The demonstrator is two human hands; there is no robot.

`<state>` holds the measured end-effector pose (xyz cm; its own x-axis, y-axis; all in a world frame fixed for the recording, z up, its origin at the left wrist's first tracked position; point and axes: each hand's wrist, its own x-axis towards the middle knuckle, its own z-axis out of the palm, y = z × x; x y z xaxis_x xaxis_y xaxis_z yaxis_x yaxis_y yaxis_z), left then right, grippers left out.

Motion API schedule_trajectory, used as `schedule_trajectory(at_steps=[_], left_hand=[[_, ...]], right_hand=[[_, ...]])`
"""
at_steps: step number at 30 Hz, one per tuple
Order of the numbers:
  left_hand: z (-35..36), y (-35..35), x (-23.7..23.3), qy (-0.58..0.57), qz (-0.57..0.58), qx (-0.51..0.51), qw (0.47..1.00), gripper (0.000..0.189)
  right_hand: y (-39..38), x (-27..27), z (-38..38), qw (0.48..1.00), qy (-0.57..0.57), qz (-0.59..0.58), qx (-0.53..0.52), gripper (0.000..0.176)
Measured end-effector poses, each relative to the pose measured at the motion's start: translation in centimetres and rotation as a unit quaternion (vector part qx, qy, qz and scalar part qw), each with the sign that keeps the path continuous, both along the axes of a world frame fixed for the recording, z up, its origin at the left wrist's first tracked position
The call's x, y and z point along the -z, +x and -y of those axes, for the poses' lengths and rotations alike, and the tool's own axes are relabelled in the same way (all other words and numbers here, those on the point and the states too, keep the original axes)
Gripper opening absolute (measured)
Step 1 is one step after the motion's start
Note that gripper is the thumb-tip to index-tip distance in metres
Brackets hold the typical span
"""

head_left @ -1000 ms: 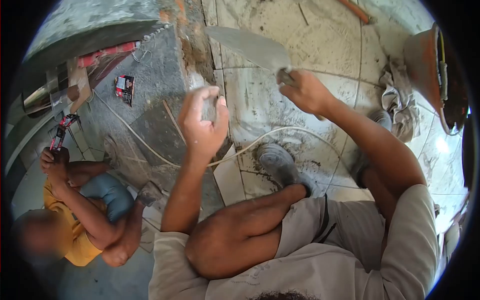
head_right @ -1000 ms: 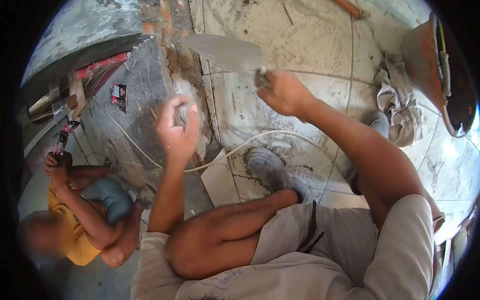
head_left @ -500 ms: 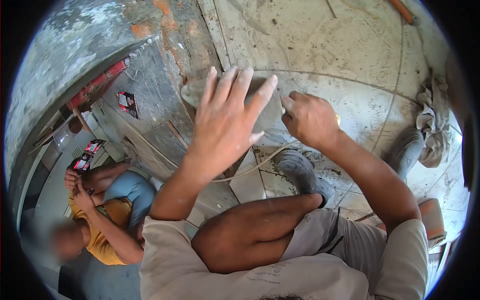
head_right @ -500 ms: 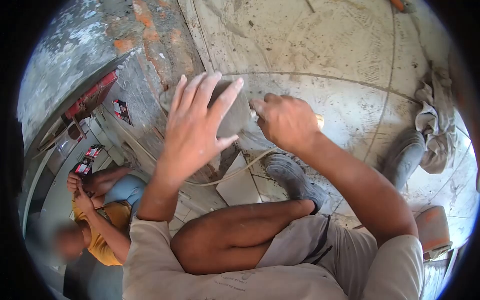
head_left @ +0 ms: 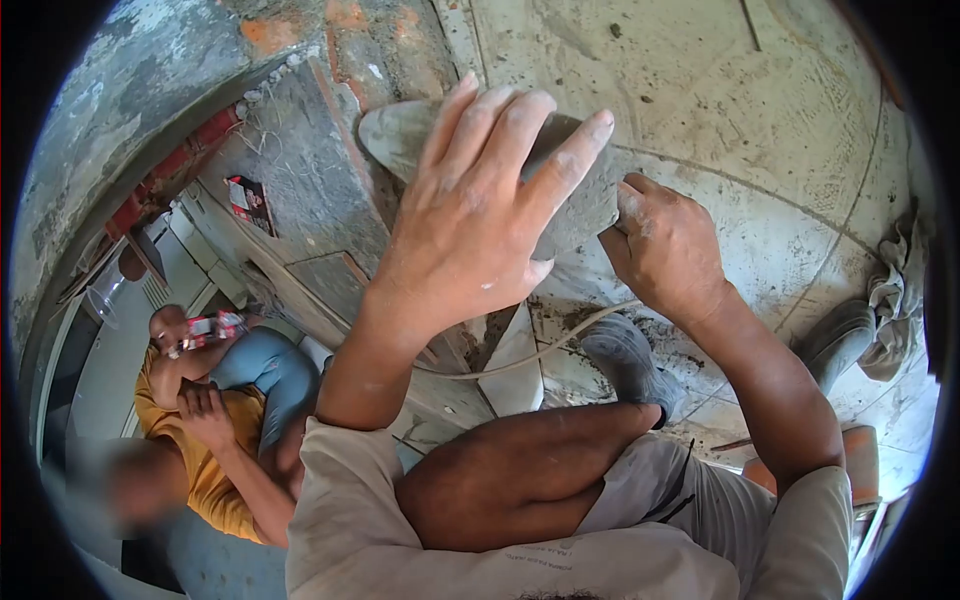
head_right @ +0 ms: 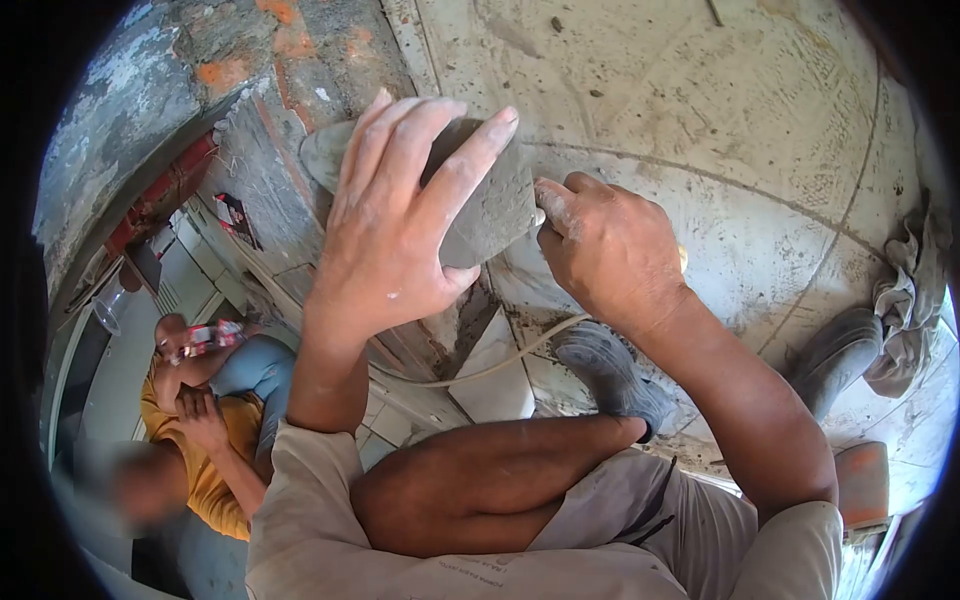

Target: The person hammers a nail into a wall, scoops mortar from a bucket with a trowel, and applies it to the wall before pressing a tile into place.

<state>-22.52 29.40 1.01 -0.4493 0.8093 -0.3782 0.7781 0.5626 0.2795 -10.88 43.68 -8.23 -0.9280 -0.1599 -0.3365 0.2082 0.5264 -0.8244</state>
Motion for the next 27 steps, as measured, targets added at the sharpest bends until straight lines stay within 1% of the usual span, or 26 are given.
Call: schedule_trajectory(at_steps=[1, 2, 4, 5, 7, 8, 10, 17, 19, 23, 25, 27], left_hand=[[-0.3, -0.5, -0.4, -0.020, 0.022, -0.009, 1.000, 0.091], [-0.5, -1.0, -0.6, -0.019, 0.019, -0.011, 1.000, 0.091], [-1.0, -2.1, -0.2, -0.012, -0.009, 0.010, 1.000, 0.083], [-1.1, -2.6, 0.0, -0.011, -0.010, 0.008, 1.000, 0.083], [-1.5, -3.4, 0.4, -0.008, -0.028, 0.024, 0.999, 0.077], [-1.6, -3.4, 0.3, -0.006, -0.031, 0.024, 0.999, 0.077], [-1.6, -3.4, -0.1, -0.018, -0.038, 0.005, 0.999, 0.074], [-0.7, -2.9, 0.4, 0.006, -0.037, -0.012, 0.999, 0.075], [-0.6, -2.8, 0.4, 0.009, -0.030, -0.011, 0.999, 0.077], [0.2, -2.2, 0.5, 0.020, -0.021, -0.010, 1.000, 0.081], [0.6, -1.7, 0.5, 0.028, -0.017, -0.014, 0.999, 0.083], [0.7, -1.6, 0.3, 0.019, -0.010, -0.006, 1.000, 0.083]], right_hand=[[-0.4, -0.2, 0.1, 0.999, -0.027, 0.029, 0.006, 0.022], [-0.9, -0.4, 0.0, 0.999, -0.026, 0.027, 0.003, 0.022], [-1.7, -0.7, -0.1, 0.994, -0.080, 0.065, 0.020, 0.019], [-1.9, -0.5, 0.1, 0.995, -0.080, 0.064, 0.019, 0.019], [-2.5, 0.1, 0.1, 0.989, -0.129, 0.055, 0.037, 0.018], [-2.8, -0.1, -0.2, 0.990, -0.127, 0.052, 0.037, 0.018], [-3.5, -0.6, -0.7, 0.994, -0.081, 0.068, -0.019, 0.019], [-3.1, 0.1, -0.4, 0.993, -0.104, 0.046, -0.019, 0.020], [-3.0, 0.0, -0.2, 0.995, -0.083, 0.048, -0.026, 0.020], [-2.6, -0.4, 0.1, 0.996, -0.079, 0.039, -0.031, 0.019], [-2.1, -0.2, 0.4, 0.997, -0.057, 0.023, -0.052, 0.020], [-1.4, -0.1, 0.9, 0.995, -0.067, 0.038, -0.057, 0.023]])
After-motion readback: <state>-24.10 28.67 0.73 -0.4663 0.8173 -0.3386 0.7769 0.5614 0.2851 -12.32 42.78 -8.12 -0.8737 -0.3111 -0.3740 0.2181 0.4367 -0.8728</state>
